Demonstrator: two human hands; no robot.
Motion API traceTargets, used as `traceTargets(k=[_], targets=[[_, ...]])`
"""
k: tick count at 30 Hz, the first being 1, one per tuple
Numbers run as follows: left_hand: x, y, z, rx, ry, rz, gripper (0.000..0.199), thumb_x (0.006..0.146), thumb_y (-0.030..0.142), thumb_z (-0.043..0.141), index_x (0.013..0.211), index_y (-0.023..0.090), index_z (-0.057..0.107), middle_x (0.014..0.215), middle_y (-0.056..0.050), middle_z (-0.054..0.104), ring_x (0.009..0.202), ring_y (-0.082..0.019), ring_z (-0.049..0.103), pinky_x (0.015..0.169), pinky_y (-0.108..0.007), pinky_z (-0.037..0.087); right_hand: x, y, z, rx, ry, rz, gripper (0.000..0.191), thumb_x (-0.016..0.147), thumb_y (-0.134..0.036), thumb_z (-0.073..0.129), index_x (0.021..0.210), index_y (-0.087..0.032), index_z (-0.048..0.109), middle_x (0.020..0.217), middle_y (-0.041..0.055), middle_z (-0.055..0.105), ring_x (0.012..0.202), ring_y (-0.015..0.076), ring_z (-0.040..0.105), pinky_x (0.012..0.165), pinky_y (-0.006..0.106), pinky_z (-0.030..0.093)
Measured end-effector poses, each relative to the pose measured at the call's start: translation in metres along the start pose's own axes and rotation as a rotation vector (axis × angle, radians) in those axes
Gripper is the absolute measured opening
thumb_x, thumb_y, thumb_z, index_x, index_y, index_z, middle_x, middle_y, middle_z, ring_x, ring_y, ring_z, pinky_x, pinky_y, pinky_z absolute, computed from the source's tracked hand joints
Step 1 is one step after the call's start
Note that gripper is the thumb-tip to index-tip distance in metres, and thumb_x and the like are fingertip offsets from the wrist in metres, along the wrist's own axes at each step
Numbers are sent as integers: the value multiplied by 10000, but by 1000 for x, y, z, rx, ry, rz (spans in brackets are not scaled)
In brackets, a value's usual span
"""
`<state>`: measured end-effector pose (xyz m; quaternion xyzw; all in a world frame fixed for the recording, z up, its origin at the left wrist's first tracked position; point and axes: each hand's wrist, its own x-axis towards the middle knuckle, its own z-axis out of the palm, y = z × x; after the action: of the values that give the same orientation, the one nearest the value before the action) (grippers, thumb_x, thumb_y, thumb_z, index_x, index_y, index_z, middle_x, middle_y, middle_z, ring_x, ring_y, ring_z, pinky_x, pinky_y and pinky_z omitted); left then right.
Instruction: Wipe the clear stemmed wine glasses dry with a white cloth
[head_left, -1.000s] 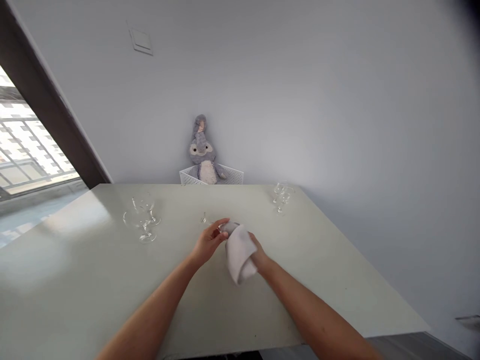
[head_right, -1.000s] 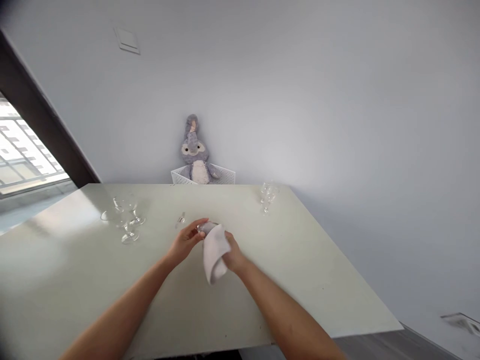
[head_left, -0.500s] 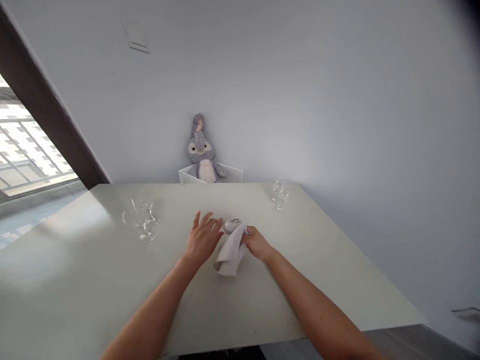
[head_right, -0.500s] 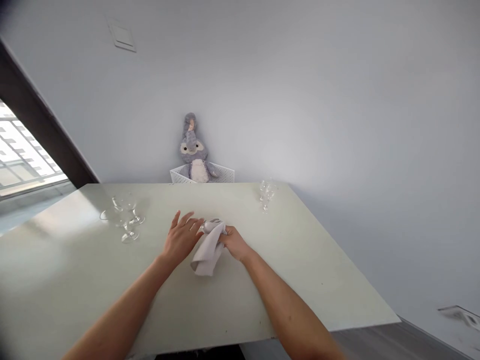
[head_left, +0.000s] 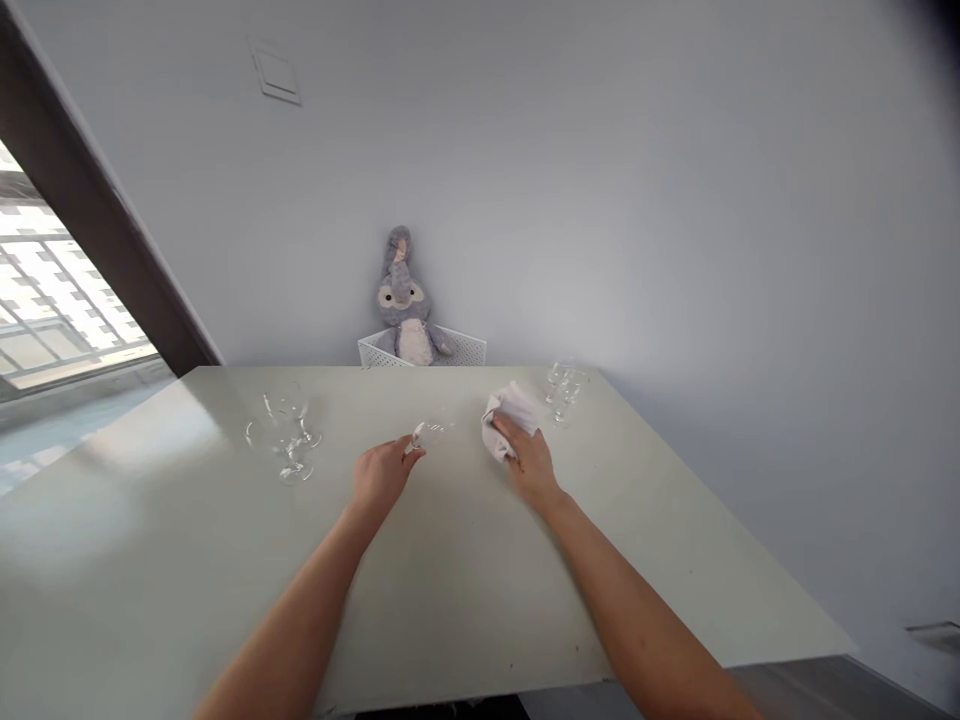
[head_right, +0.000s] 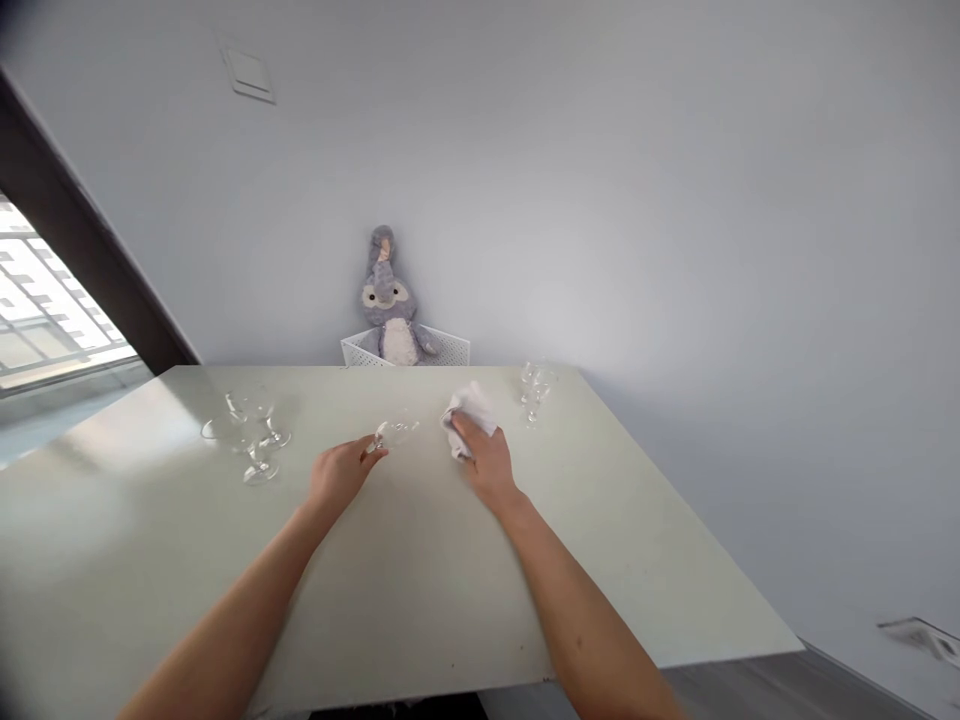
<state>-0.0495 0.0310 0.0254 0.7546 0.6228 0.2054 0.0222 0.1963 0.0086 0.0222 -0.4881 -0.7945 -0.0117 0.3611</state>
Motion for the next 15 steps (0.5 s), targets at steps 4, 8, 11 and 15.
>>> traceTargets(k=[4,8,11,15], targets=[[-4,8,5,44,-14,222,240,813,326,431,812,198,635,660,-59,626,616,-179,555,580,-276,318,-3,-40,4,25,-184,-227,457,780,-345,500,1228,-268,450,1180,46,548,1260,262,251,1026,464,93],[-14,26,13,41,19,575,211,809,213,432,708,163,611,595,-64,566,629,-169,532,668,-304,334,-1,-42,6,141,-153,18,327,819,-408,444,1060,-235,580,1072,75,594,1085,246,457,979,447,220],[-18,34,17,21,86,617,241,845,306,401,927,197,600,605,-42,562,627,-157,521,669,-292,333,3,-21,5,505,-123,424,413,815,-505,387,833,-166,623,837,75,626,794,207,567,763,370,412],[-19,35,20,-22,151,415,356,843,421,383,1061,207,567,638,-49,593,624,-168,535,642,-286,320,5,-14,18,1210,-112,742,487,782,-594,361,891,-172,577,771,56,614,683,191,572,603,329,443]])
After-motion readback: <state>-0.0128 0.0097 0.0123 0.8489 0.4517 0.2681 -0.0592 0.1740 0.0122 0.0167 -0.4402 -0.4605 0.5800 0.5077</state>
